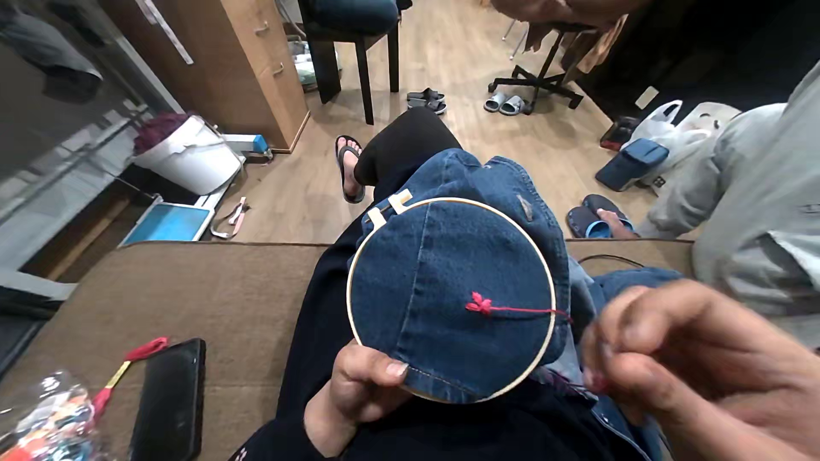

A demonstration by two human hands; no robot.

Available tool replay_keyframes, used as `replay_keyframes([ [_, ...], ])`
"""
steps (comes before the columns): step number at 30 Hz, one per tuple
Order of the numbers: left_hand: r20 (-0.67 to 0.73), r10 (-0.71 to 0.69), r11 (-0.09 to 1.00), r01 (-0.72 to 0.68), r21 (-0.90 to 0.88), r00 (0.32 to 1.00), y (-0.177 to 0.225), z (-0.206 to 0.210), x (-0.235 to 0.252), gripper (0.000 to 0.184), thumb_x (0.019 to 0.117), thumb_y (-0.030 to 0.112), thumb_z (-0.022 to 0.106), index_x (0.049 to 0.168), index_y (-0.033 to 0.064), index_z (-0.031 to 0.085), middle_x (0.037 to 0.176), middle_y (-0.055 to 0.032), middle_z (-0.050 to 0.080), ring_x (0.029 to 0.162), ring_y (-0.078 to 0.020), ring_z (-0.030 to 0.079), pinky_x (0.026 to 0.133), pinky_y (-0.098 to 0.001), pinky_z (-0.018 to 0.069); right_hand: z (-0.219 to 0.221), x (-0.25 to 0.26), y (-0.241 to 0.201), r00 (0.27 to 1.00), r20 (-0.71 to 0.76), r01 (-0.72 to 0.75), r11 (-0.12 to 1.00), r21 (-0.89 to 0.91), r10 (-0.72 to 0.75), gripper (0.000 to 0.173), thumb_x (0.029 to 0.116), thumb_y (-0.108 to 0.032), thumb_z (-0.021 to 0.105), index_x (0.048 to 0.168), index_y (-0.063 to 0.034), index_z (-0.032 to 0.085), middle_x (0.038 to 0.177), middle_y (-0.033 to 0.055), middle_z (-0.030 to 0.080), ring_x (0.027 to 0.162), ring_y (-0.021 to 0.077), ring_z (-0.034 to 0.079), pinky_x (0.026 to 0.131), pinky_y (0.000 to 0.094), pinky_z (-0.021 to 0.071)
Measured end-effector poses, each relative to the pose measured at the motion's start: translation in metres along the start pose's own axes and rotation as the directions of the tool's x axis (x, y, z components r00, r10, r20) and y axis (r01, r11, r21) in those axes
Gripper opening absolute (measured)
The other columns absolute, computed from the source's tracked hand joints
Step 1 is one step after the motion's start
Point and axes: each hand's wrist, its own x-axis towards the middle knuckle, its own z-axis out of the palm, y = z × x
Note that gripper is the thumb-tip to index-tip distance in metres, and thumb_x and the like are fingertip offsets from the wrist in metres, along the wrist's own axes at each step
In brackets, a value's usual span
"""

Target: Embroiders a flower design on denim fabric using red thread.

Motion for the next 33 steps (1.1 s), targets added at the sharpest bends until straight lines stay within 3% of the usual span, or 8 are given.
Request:
replay_keyframes([
  [6, 0.006, 0.025, 0.993, -0.026, 0.112, 1.0, -0.001, -0.007, -0.002, 0.032, 0.0976, 0.01, 0.063, 0.129, 0.012, 0.07, 0.123, -0.003, 0.073, 0.114, -0.0105, 0.069, 0.103, -0.0314, 0.0537, 0.016, -0.002, 0.019, 0.994, -0.112, 0.011, 1.0, 0.007, -0.01, 0.008, 0.0996, -0.023, 0.068, 0.101, -0.0166, 0.063, 0.089, -0.0048, 0.072, 0.07, 0.0067, 0.071, 0.06, 0.0204, 0.0617],
  [8, -0.002, 0.005, 0.999, -0.005, 0.052, 1.0, 0.0, -0.009, -0.004, 0.027, 0.0975, 0.015, 0.064, 0.123, 0.0129, 0.073, 0.113, 0.0, 0.076, 0.1, -0.0058, 0.071, 0.094, -0.0261, 0.056, 0.017, -0.003, 0.027, 0.987, -0.157, 0.03, 0.998, -0.054, -0.038, 0.009, 0.0975, -0.022, 0.071, 0.101, -0.0165, 0.064, 0.09, -0.0059, 0.071, 0.068, 0.005, 0.07, 0.058, 0.0194, 0.0614],
  [11, 0.037, 0.031, 0.999, -0.03, -0.03, 0.999, -0.001, -0.012, -0.003, 0.032, 0.0974, 0.02, 0.059, 0.125, 0.0103, 0.073, 0.122, -0.0037, 0.073, 0.115, -0.0122, 0.068, 0.102, -0.0329, 0.0529, 0.022, -0.007, 0.046, 0.976, -0.166, 0.091, 0.954, -0.285, -0.143, 0.014, 0.0978, -0.024, 0.071, 0.099, -0.0113, 0.067, 0.101, -0.0005, 0.069, 0.073, 0.0035, 0.069, 0.061, 0.0182, 0.0619],
  [14, 0.034, 0.048, 0.997, -0.046, -0.066, 0.998, -0.002, -0.01, -0.001, 0.034, 0.0955, 0.018, 0.058, 0.125, 0.0075, 0.072, 0.124, -0.0065, 0.072, 0.119, -0.0151, 0.066, 0.104, -0.0359, 0.0521, 0.033, -0.012, 0.054, 0.969, -0.097, 0.134, 0.814, -0.564, -0.227, 0.019, 0.1011, -0.025, 0.066, 0.096, -0.0071, 0.068, 0.103, 0.0069, 0.071, 0.083, 0.0028, 0.067, 0.067, 0.0144, 0.0556],
  [17, 0.031, 0.035, 0.997, -0.032, -0.076, 0.999, -0.002, -0.009, 0.0, 0.034, 0.0948, 0.016, 0.058, 0.124, 0.0064, 0.072, 0.123, -0.0072, 0.072, 0.118, -0.0155, 0.067, 0.103, -0.0361, 0.0519, 0.044, -0.014, 0.056, 0.95, -0.035, 0.198, 0.682, -0.704, -0.311, 0.017, 0.1027, -0.021, 0.061, 0.095, -0.0069, 0.067, 0.093, 0.0073, 0.073, 0.087, 0.0084, 0.069, 0.075, 0.0182, 0.056],
  [22, -0.057, 0.027, 0.997, -0.031, -0.072, 0.998, -0.002, -0.003, -0.001, 0.032, 0.0963, 0.013, 0.054, 0.121, 0.0047, 0.073, 0.119, -0.0096, 0.074, 0.113, -0.0173, 0.069, 0.1, -0.0374, 0.0546, 0.062, -0.021, 0.044, 0.96, 0.013, 0.229, 0.758, -0.61, -0.279, 0.012, 0.1002, -0.015, 0.064, 0.094, -0.0045, 0.065, 0.09, 0.0093, 0.071, 0.088, 0.0119, 0.069, 0.078, 0.0201, 0.0563],
  [29, -0.052, 0.027, 0.997, -0.031, -0.075, 0.998, -0.004, -0.003, -0.002, 0.033, 0.097, 0.016, 0.054, 0.122, 0.005, 0.073, 0.119, -0.0098, 0.074, 0.114, -0.0178, 0.069, 0.1, -0.0377, 0.0542, 0.08, -0.025, 0.041, 0.88, 0.233, 0.413, 0.424, -0.806, -0.414, 0.015, 0.0995, -0.009, 0.057, 0.094, -0.0111, 0.07, 0.089, 0.0056, 0.074, 0.073, 0.0175, 0.064, 0.064, 0.0256, 0.0489],
  [33, -0.047, 0.03, 0.996, -0.034, -0.083, 0.998, -0.004, -0.003, -0.002, 0.033, 0.097, 0.016, 0.054, 0.122, 0.005, 0.072, 0.12, -0.0099, 0.073, 0.115, -0.0179, 0.069, 0.101, -0.038, 0.0539, 0.081, -0.025, 0.037, 0.868, 0.279, 0.435, 0.355, -0.827, -0.411, 0.019, 0.1001, -0.006, 0.052, 0.093, -0.01, 0.07, 0.086, 0.0051, 0.073, 0.07, 0.0179, 0.062, 0.061, 0.027, 0.0474],
])
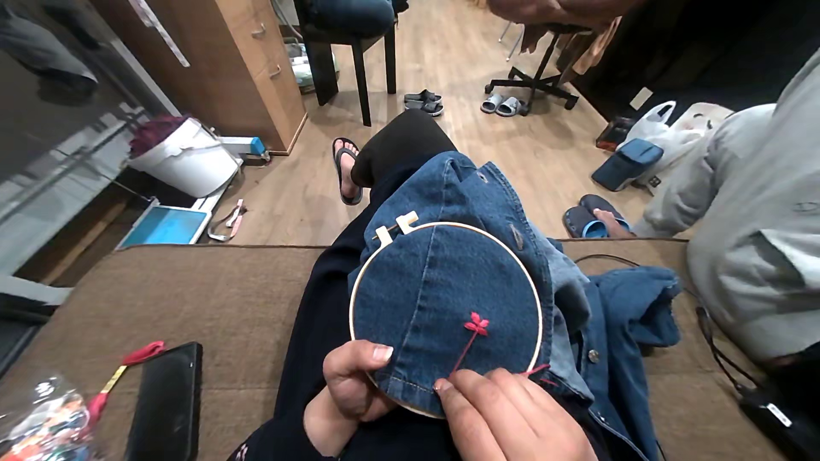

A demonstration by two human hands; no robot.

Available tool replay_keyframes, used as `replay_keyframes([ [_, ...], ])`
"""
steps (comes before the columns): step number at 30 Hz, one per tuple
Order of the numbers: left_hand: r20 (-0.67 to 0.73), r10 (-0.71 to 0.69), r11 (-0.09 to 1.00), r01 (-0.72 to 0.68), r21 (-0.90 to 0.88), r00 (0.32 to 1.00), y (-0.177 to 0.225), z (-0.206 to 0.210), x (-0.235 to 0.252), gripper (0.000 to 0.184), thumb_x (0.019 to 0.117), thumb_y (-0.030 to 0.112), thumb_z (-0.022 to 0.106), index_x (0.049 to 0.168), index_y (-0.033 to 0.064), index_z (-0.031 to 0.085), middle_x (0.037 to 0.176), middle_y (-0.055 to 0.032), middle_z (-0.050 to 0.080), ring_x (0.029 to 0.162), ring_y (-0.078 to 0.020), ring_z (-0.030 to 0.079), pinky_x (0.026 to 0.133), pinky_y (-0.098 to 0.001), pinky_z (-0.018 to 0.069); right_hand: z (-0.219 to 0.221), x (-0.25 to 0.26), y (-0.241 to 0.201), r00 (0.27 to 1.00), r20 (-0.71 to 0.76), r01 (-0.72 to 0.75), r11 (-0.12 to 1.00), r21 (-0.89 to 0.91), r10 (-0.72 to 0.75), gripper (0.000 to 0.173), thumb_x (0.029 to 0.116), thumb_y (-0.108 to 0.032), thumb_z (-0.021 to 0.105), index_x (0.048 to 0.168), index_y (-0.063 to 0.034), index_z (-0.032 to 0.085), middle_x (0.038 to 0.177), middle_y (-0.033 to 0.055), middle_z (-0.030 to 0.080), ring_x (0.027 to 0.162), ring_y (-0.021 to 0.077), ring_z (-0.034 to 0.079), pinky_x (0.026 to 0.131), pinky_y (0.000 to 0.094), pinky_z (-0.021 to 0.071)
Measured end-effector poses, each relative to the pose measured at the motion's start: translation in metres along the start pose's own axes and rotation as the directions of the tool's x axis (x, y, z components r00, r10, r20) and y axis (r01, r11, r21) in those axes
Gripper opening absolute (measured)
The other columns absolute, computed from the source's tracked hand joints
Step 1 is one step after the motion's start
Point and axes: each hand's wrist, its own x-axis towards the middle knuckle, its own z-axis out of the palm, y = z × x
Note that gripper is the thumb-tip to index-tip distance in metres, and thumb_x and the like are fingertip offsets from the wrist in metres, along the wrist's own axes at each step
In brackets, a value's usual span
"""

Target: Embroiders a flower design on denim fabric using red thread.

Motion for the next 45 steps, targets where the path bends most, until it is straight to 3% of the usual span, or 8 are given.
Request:
replay_keyframes([
  [16, 0.013, 0.019, 0.992, -0.018, -0.126, 1.0, -0.0004, 0.0048, 0.0021, 0.035, 0.0955, 0.016, 0.055, 0.124, 0.0013, 0.07, 0.123, -0.0139, 0.072, 0.119, -0.0228, 0.067, 0.104, -0.0431, 0.0514, 0.0001, -0.0001, 0.0001, 0.999, -0.002, 0.041, 0.999, 0.018, -0.041, 0.021, 0.1016, -0.006, 0.049, 0.093, -0.0099, 0.068, 0.085, 0.0052, 0.071, 0.068, 0.0178, 0.06, 0.058, 0.028, 0.0441],
  [28, 0.063, -0.002, 0.998, 0.006, -0.057, 0.998, -0.0006, 0.003, 0.0018, 0.034, 0.0947, 0.016, 0.057, 0.123, 0.0044, 0.072, 0.122, -0.0103, 0.072, 0.118, -0.0187, 0.067, 0.102, -0.0387, 0.0528, 0.0042, 0.0054, -0.0018, 0.993, 0.115, 0.025, 0.997, -0.07, -0.017, 0.02, 0.1022, -0.005, 0.047, 0.091, -0.0121, 0.063, 0.086, 0.0062, 0.065, 0.068, 0.0197, 0.057, 0.052, 0.0297, 0.0396],
  [42, 0.103, -0.011, 1.0, 0.013, -0.017, 0.995, -0.001, -0.0001, 0.0006, 0.034, 0.0945, 0.014, 0.057, 0.124, 0.0053, 0.071, 0.124, -0.0086, 0.072, 0.119, -0.0165, 0.066, 0.103, -0.0366, 0.052, 0.0078, 0.0075, -0.0024, 0.989, 0.141, -0.041, 0.996, -0.073, 0.051, 0.018, 0.1012, -0.005, 0.047, 0.093, -0.01, 0.062, 0.081, 0.0071, 0.06, 0.06, 0.0185, 0.056, 0.046, 0.0279, 0.0385],
  [45, 0.112, 0.007, 1.0, -0.008, 0.014, 0.994, -0.001, -0.0018, -0.0014, 0.035, 0.0971, 0.022, 0.058, 0.126, 0.0089, 0.072, 0.125, -0.0054, 0.072, 0.121, -0.0144, 0.065, 0.105, -0.0352, 0.051, 0.0082, 0.0076, -0.0022, 0.989, 0.142, -0.034, 0.996, -0.079, 0.045, 0.018, 0.1009, -0.005, 0.048, 0.094, -0.0102, 0.062, 0.081, 0.0067, 0.06, 0.061, 0.0183, 0.056, 0.046, 0.028, 0.0389],
])
